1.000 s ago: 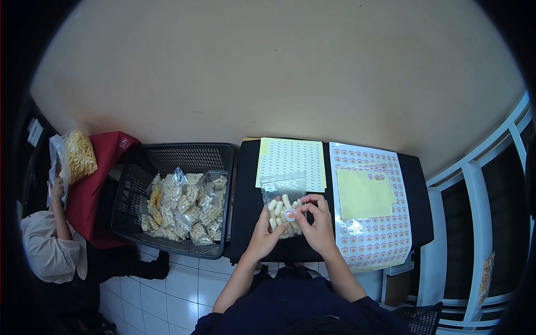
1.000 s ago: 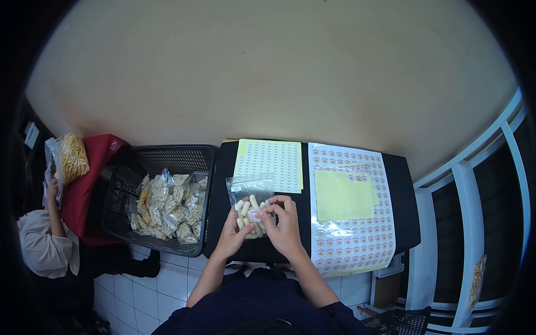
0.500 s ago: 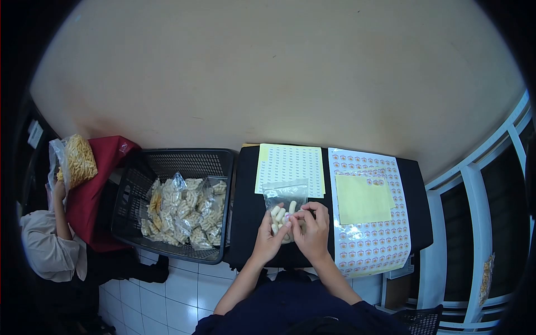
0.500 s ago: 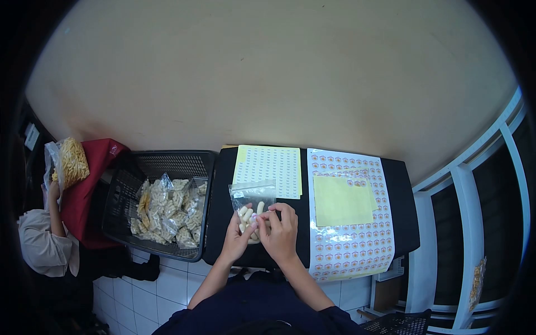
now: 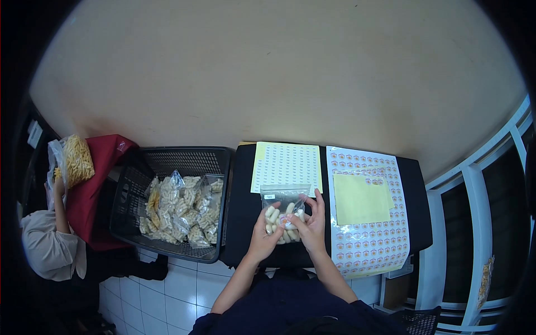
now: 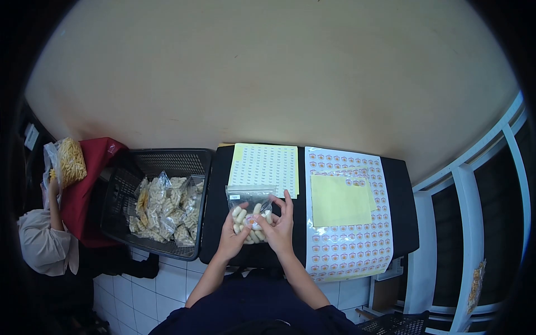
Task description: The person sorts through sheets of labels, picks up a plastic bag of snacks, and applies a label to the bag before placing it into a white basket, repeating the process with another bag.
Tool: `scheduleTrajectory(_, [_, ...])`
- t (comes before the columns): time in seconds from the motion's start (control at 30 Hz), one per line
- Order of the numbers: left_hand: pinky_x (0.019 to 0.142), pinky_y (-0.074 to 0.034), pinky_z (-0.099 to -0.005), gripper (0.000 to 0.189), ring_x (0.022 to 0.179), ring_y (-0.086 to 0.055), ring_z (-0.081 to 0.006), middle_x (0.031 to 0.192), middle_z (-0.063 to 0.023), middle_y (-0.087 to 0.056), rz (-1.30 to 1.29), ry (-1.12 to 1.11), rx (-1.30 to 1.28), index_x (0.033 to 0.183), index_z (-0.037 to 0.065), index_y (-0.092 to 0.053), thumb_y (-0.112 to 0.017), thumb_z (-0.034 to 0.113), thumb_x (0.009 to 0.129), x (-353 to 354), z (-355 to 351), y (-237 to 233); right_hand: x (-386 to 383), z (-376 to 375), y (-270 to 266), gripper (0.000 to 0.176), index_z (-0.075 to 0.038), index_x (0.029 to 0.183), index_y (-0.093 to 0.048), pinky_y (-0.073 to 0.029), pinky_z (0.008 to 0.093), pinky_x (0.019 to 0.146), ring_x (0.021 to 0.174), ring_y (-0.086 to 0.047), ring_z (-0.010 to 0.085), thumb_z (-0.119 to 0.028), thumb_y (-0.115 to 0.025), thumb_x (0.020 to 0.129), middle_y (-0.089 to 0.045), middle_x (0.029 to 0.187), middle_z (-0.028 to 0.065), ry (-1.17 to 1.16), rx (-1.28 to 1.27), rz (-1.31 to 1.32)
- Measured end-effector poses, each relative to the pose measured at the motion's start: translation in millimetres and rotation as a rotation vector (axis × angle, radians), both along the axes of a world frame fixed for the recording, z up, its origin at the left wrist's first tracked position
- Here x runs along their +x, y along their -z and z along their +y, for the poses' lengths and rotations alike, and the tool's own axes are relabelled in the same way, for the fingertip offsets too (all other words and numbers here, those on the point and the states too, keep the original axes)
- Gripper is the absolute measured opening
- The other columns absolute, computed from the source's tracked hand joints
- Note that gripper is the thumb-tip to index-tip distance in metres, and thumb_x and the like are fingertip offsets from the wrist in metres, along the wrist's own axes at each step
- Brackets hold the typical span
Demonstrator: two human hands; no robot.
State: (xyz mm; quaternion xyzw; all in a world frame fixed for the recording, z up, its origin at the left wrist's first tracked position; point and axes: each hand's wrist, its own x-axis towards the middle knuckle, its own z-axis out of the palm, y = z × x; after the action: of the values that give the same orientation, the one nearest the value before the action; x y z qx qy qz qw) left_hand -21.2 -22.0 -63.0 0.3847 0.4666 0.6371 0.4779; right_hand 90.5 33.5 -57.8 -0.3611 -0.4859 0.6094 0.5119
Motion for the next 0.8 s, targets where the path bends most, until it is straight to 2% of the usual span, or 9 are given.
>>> scheduleTrajectory(0.13, [0.085,-0.040,-0.0246,0.047,0.098,-0.050,-0.0134,0.112,-0.0104,-0.047,-0.104,0.010,0.015,0.124,0.000,-0.036,-0.052,0.005,0.080,-4.3,3.8,7.4,3.4,3.8,2.0,0.084,-0.002,0.134,-0.007,-0.052,0.0273,0.073,0.092,-0.057,0.0239,0.003,-0.064,0.072,-0.034,0.124,0.0190,-0.071,0.000,-0.098])
scheduleTrajectory(0.2, [0.081,-0.042,-0.0243,0.039,0.094,-0.052,-0.0129,0.108,-0.0104,-0.051,-0.171,-0.060,-0.023,0.117,-0.002,-0.043,-0.054,0.013,0.083,-2.1,5.6,2.5,3.2,-1.1,-5.1,0.083,-0.001,0.134,-0.007,-0.050,0.0274,0.076,0.093,-0.057,0.0244,0.003,-0.063,0.072,-0.033,0.125,0.0193,-0.127,0.076,-0.120])
scheduleTrajectory(0.33, [0.076,-0.044,-0.0236,0.029,0.087,-0.054,-0.0112,0.098,-0.0089,-0.056,-0.071,-0.041,-0.177,0.107,-0.002,-0.050,-0.053,0.018,0.086,-7.2,11.0,14.5,0.4,-4.4,-2.8,0.083,-0.001,0.134,-0.006,-0.049,0.0280,0.078,0.097,-0.055,0.0251,0.004,-0.061,0.073,-0.033,0.125,0.0195,-0.152,0.070,-0.158])
scheduleTrajectory(0.4, [0.072,-0.045,-0.0227,0.025,0.082,-0.055,-0.0100,0.091,-0.0069,-0.059,-0.111,-0.179,-0.165,0.099,-0.002,-0.054,-0.052,0.020,0.087,-3.9,12.3,22.7,-2.2,-3.5,3.2,0.085,-0.005,0.136,-0.004,-0.047,0.0274,0.081,0.101,-0.052,0.0231,0.010,-0.058,0.072,-0.029,0.127,0.0185,-0.167,0.041,-0.083])
scheduleTrajectory(0.53, [0.072,-0.045,-0.0228,0.026,0.081,-0.055,-0.0096,0.091,-0.0065,-0.059,-0.080,-0.227,-0.118,0.101,-0.002,-0.053,-0.051,0.020,0.088,-4.0,12.7,26.8,-4.1,-0.5,6.9,0.084,-0.006,0.136,-0.005,-0.047,0.0265,0.081,0.100,-0.052,0.0226,0.011,-0.056,0.072,-0.031,0.126,0.0184,-0.168,-0.001,-0.049])
scheduleTrajectory(0.63, [0.071,-0.045,-0.0225,0.026,0.081,-0.055,-0.0091,0.091,-0.0061,-0.058,-0.058,-0.139,-0.146,0.102,-0.002,-0.053,-0.051,0.019,0.087,-8.7,11.1,18.6,-3.9,5.0,12.4,0.084,-0.002,0.134,-0.006,-0.049,0.0267,0.077,0.097,-0.055,0.0243,0.004,-0.061,0.072,-0.033,0.125,0.0202,-0.179,-0.003,-0.025])
scheduleTrajectory(0.7, [0.071,-0.045,-0.0224,0.025,0.081,-0.055,-0.0094,0.091,-0.0063,-0.058,-0.024,-0.057,-0.126,0.103,-0.002,-0.052,-0.051,0.017,0.087,-5.8,8.2,7.8,-5.5,8.4,17.9,0.084,-0.001,0.134,-0.008,-0.050,0.0264,0.072,0.090,-0.058,0.0224,0.002,-0.064,0.071,-0.037,0.120,0.0194,-0.084,0.062,-0.214])
scheduleTrajectory(0.8, [0.072,-0.045,-0.0217,0.025,0.082,-0.054,-0.0086,0.092,-0.0057,-0.058,0.000,-0.017,-0.128,0.105,-0.002,-0.052,-0.055,0.011,0.084,-4.1,3.1,6.7,-10.0,8.0,9.1,0.084,-0.001,0.133,-0.010,-0.051,0.0257,0.067,0.082,-0.059,0.0205,0.000,-0.065,0.070,-0.040,0.114,0.0179,0.026,0.020,-0.134])
